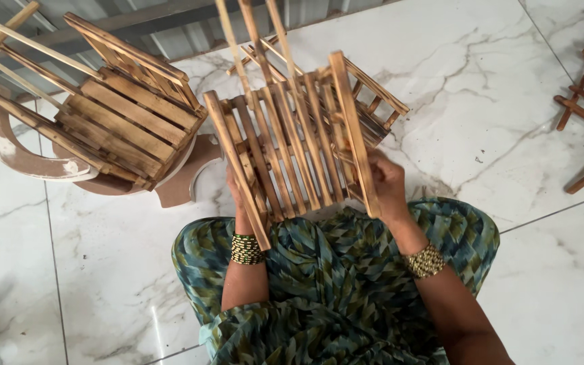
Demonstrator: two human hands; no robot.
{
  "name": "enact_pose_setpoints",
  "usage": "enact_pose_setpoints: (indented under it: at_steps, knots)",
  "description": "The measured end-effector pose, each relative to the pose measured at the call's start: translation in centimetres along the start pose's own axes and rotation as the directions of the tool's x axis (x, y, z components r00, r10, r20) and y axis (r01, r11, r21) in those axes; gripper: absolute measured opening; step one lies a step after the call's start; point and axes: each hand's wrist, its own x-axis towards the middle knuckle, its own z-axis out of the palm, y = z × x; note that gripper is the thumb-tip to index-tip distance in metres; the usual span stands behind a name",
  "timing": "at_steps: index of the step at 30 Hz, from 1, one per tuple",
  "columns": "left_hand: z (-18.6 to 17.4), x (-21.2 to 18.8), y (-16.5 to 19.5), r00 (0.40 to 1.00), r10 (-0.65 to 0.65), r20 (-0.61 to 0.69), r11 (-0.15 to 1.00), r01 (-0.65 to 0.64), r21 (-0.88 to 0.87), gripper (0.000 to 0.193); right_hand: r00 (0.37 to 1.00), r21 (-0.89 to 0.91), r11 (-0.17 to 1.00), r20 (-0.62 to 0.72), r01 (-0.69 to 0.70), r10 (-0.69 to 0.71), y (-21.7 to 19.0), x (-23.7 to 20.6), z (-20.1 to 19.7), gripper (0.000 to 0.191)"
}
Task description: The person sits on the floor and assembles small wooden chairs by hand. They pick up chair frames, align the legs and slats, and press the pieces together to form complete chairs.
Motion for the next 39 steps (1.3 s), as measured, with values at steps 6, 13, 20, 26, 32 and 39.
enact_pose_setpoints:
  at_steps: [6, 13, 20, 26, 32, 39]
  knots:
    - [-1.7, 0.0, -0.8, 0.983, -0.177, -0.045, 0.918, 0.148, -0.367, 0.058, 0.997, -0.25, 0.966, 0.023, -0.065, 0.073, 0.3, -0.6, -1.6, 0.01]
    - [-1.4, 0.1, -1.1, 0.99, -0.132, -0.044, 0.968, 0.119, -0.221, 0.061, 0.943, -0.188, 0.945, 0.252, 0.267, -0.217, -3.0, 4.0, -0.4, 0.042]
    - [2.5, 2.7, 2.7, 0.994, -0.09, -0.063, 0.945, 0.065, -0.32, 0.061, 0.992, 0.046, 0.998, 0.115, -0.054, 0.048, -3.2, 0.8, -0.4, 0.019]
    - [5.2, 0.5, 4.3, 0.96, -0.199, -0.198, 0.924, 0.116, -0.365, 0.06, 1.0, 0.117, 0.993, 0.008, 0.009, -0.01, -1.5, 0.7, -0.2, 0.011]
    - [4.2, -0.8, 2.9, 0.926, -0.323, -0.196, 0.883, 0.22, -0.414, 0.052, 0.996, -0.043, 0.998, -0.079, 0.049, -0.052, -2.4, 5.3, 2.4, 0.012]
    - [3.1, -0.6, 2.0, 0.93, -0.364, 0.057, 0.679, 0.306, -0.668, 0.054, 0.967, -0.059, 0.969, -0.082, 0.239, -0.243, -7.6, 1.7, 5.4, 0.014]
